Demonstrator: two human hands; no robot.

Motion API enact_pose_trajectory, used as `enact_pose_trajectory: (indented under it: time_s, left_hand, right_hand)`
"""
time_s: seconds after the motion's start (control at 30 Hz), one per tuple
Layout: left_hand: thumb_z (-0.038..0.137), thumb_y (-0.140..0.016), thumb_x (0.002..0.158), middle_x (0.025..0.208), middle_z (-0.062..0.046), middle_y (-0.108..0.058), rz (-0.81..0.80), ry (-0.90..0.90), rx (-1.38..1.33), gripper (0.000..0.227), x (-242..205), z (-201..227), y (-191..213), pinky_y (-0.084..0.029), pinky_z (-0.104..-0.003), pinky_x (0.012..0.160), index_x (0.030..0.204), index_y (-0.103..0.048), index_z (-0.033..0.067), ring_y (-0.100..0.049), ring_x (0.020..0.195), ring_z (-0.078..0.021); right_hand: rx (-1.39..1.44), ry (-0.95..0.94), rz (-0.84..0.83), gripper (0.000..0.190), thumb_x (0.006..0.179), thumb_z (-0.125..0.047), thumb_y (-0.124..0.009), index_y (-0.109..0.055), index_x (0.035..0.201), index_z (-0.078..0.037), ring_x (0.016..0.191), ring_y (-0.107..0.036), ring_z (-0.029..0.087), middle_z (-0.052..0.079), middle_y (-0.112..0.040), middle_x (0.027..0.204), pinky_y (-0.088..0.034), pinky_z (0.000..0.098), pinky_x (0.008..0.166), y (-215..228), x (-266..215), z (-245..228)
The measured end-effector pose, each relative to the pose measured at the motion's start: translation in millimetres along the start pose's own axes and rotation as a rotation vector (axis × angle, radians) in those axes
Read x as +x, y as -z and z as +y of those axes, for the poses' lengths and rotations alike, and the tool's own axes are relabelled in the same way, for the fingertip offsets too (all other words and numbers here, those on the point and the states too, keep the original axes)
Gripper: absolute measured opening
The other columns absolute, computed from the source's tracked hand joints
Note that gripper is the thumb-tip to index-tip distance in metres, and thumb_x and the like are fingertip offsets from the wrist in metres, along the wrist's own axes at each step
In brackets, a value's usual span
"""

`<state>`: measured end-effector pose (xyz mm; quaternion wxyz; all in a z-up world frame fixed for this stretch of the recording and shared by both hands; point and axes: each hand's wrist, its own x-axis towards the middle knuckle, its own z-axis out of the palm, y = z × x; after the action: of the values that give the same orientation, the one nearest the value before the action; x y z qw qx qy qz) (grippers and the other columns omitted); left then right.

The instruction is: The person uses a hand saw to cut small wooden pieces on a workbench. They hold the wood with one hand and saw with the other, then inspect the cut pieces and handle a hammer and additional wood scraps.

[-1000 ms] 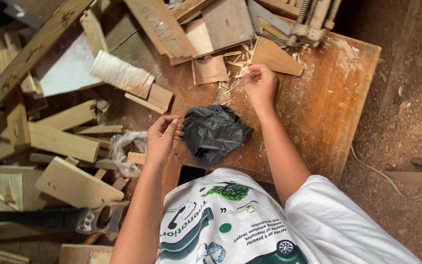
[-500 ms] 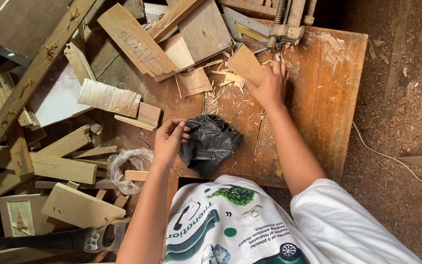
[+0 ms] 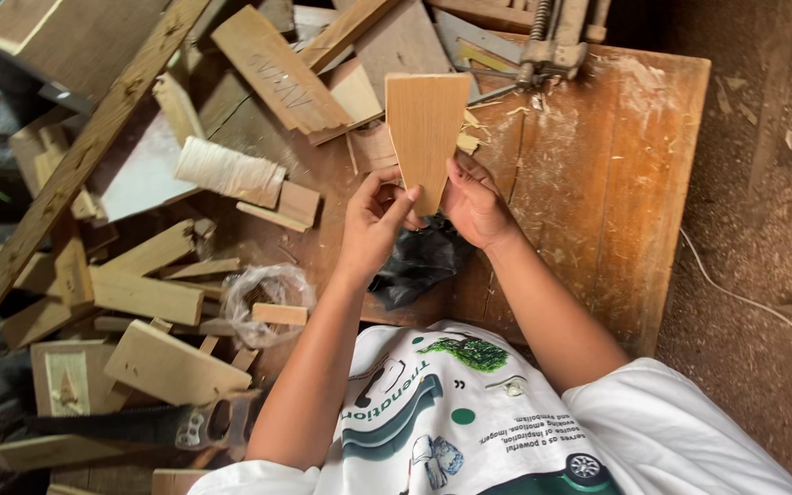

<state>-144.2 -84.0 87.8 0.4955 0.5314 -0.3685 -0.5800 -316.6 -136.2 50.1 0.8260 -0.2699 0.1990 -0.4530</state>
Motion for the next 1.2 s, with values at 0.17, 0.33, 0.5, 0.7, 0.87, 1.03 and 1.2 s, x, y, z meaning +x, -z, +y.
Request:
enact_pose_trajectory:
  time_s: [0.17, 0.33, 0.5, 0.7, 0.87, 1.03, 1.2]
  left_hand:
    - [0.009, -0.07, 0.097, 0.092, -0.002, -0.071, 0.092, -0.159, -0.045, 0.023, -38, 15, 26, -0.052, -0.024, 0.067, 0.118, -0.067, -0.0004, -0.063, 0.078, -0.0077]
    - [0.007, -0.074, 0.096, 0.097, -0.001, -0.071, 0.393, -0.357, -0.02, 0.017, -95, 19, 89, -0.051, -0.022, 0.074, 0.112, -0.071, 0.0001, -0.063, 0.085, -0.0059]
    - [0.009, -0.076, 0.1, 0.101, -0.002, -0.069, 0.727, -0.594, -0.211, 0.021, -178, 22, 139, -0.051, -0.023, 0.083, 0.118, -0.069, 0.0018, -0.062, 0.091, -0.0074]
    - [0.021, -0.065, 0.101, 0.105, -0.01, -0.075, 0.844, -0.56, -0.578, 0.026, -301, 11, 159, -0.053, -0.026, 0.08, 0.12, -0.067, 0.0028, -0.067, 0.091, -0.0125]
    - [0.017, -0.063, 0.102, 0.116, -0.005, -0.069, 0.849, -0.676, -0.68, 0.027, -404, -45, 160, -0.055, -0.028, 0.093, 0.124, -0.063, 0.0025, -0.068, 0.104, -0.0116]
    - [0.007, -0.066, 0.098, 0.112, -0.011, -0.07, 1.088, -0.555, -0.476, 0.026, -519, -125, 173, -0.061, -0.034, 0.079, 0.122, -0.061, -0.0026, -0.07, 0.097, -0.0162]
    - [0.008, -0.066, 0.097, 0.103, -0.014, -0.073, 1.265, -0.425, -0.492, 0.023, -594, -168, 179, -0.063, -0.033, 0.07, 0.116, -0.059, -0.003, -0.073, 0.084, -0.0194]
  right_hand:
    - [-0.214, 0.073, -0.028, 0.03, 0.107, -0.018, -0.06, -0.063, 0.129, 0.002, 0.115, -0.064, 0.015, 0.007, -0.069, 0.123, -0.048, 0.0341, 0.105, -33, -3, 4]
    - [-0.283, 0.015, -0.09, 0.02, 0.104, -0.009, -0.067, -0.067, 0.12, 0.002, 0.109, -0.066, 0.015, 0.006, -0.071, 0.115, -0.05, 0.0343, 0.099, -71, -13, 18]
    - [-0.424, -0.286, -0.358, 0.026, 0.094, -0.01, -0.068, -0.072, 0.117, 0.0, 0.104, -0.067, 0.011, 0.004, -0.074, 0.113, -0.051, 0.0297, 0.096, -124, -47, 54]
    - [-0.534, -0.507, -0.492, 0.018, 0.095, -0.01, -0.074, -0.076, 0.109, 0.001, 0.09, -0.067, 0.014, 0.006, -0.075, 0.099, -0.054, 0.032, 0.081, -192, -128, 151]
    - [-0.394, -0.657, -0.47, 0.021, 0.093, -0.014, -0.074, -0.073, 0.11, -0.003, 0.092, -0.07, 0.012, 0.004, -0.074, 0.101, -0.057, 0.0323, 0.079, -230, -204, 234]
    - [-0.658, -0.65, -0.444, 0.021, 0.094, -0.009, -0.072, -0.068, 0.113, -0.001, 0.083, -0.07, 0.015, 0.009, -0.073, 0.097, -0.054, 0.029, 0.072, -239, -262, 290]
    - [-0.752, -0.583, -0.474, 0.023, 0.095, -0.008, -0.067, -0.06, 0.114, 0.002, 0.081, -0.073, 0.018, 0.012, -0.075, 0.099, -0.056, 0.0273, 0.07, -239, -295, 329]
